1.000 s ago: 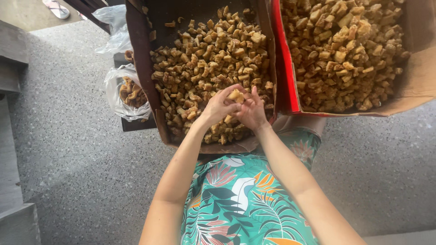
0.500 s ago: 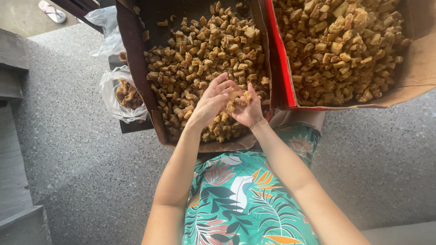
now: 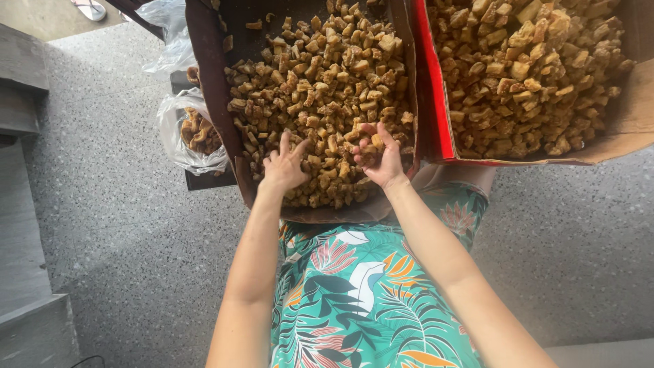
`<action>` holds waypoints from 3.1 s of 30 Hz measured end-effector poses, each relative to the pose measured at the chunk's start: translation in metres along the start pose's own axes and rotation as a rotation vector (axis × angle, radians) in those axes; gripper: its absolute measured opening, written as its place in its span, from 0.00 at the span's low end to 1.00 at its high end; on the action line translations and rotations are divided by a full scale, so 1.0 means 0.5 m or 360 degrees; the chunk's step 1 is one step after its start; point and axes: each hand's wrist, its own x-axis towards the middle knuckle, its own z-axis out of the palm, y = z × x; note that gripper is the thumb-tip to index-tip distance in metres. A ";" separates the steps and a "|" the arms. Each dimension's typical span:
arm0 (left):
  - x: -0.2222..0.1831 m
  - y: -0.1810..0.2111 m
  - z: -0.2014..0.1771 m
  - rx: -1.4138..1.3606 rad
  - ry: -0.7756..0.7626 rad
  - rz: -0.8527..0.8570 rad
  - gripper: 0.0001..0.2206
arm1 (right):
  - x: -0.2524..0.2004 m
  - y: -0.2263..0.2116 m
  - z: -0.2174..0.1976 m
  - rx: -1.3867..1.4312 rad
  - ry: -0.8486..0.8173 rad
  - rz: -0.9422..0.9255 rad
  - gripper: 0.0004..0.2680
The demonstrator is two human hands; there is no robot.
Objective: The person repeatedly scoops and sifts small dried fruit pieces between two open cardboard boxes using both hands. The person occasionally picks up individual pieces to inspect them before returning them to the box. The task continues without a visible final state or destination for the sorted items.
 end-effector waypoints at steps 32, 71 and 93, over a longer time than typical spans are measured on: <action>-0.001 0.107 -0.052 -0.1729 0.0105 0.0264 0.18 | -0.043 -0.004 0.111 -0.0380 0.0093 0.0156 0.21; 0.018 0.053 0.028 -0.3599 -0.0664 0.0293 0.13 | -0.036 0.000 0.054 -0.0362 -0.0306 0.0101 0.13; 0.022 0.111 0.088 -0.2647 0.0031 0.0081 0.14 | -0.036 0.010 0.066 -0.0502 -0.0176 0.0073 0.12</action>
